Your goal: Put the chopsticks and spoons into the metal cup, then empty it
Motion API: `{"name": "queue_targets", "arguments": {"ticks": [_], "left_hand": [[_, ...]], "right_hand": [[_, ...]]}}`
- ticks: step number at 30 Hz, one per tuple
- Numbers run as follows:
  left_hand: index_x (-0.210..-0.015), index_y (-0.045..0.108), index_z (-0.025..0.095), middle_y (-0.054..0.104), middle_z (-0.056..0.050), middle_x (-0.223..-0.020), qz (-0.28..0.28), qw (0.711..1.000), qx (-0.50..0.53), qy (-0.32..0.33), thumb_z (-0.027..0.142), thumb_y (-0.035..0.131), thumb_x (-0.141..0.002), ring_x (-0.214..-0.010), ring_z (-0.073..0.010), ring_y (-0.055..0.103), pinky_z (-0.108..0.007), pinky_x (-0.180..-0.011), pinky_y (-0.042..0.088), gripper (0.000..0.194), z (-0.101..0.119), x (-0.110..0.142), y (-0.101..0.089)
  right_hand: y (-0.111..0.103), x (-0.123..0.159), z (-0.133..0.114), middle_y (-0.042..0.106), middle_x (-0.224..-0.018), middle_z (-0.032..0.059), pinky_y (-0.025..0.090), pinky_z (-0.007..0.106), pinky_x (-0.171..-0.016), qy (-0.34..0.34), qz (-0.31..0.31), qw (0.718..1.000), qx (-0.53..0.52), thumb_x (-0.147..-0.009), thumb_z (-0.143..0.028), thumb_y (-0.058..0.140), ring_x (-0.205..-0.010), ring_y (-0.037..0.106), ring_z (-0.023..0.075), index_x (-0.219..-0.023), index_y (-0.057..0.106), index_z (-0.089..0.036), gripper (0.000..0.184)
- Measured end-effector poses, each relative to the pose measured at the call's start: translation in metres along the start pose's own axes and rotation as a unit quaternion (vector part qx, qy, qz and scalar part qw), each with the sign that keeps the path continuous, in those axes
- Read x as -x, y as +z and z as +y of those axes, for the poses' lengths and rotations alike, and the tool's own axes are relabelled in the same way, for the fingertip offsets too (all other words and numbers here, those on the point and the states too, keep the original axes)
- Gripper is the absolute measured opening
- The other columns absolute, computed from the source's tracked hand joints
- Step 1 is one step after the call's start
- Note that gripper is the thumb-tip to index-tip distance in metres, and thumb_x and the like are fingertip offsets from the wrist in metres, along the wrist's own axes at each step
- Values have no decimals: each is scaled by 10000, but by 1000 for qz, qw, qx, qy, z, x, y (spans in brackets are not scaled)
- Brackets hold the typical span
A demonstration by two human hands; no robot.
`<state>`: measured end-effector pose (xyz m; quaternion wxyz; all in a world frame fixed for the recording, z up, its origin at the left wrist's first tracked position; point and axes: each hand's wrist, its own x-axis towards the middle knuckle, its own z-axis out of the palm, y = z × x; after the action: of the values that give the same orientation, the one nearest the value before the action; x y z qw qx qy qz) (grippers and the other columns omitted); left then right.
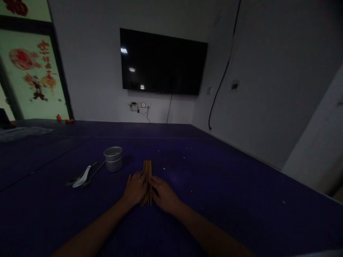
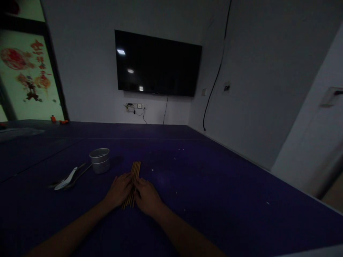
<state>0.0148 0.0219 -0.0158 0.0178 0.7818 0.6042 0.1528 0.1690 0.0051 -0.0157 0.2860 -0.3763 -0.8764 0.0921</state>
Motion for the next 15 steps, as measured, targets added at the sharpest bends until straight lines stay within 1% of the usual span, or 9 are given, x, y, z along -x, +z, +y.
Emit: {"name": "queue_targets", "arguments": {"ticks": [6, 11, 15], "left_hand": [[-1312, 427, 180, 430, -105, -1375, -5, 1000, 0, 2, 297, 257, -896, -1283, -256, 347, -504, -1043, 246, 465, 1, 2, -3], [-1304, 437, 213, 443, -92, -1364, 0, 1000, -4, 6, 290, 246, -899, -1285, -248, 343, -503, -1047, 238, 454, 0, 3, -2], [-1308, 433, 198, 429, -99, -1375, -6, 1000, 4, 7, 297, 242, -903, -1289, -256, 336, -511, -1048, 232, 458, 0, 3, -3]], "right_hand": [[2, -1, 1, 549, -1237, 136, 367, 386, -1002, 9, -6, 1000, 19, -827, -145, 430, -1195, 456, 223, -1172, 558, -124, 369], [3, -1, 3, 537, -1257, 126, 343, 405, -1015, 10, -13, 999, 28, -847, -142, 409, -1215, 437, 218, -1214, 527, -145, 385], [4, -1, 5, 521, -1275, 127, 351, 418, -1006, 13, -18, 999, 33, -858, -142, 395, -1219, 433, 222, -1237, 506, -150, 395]]}}
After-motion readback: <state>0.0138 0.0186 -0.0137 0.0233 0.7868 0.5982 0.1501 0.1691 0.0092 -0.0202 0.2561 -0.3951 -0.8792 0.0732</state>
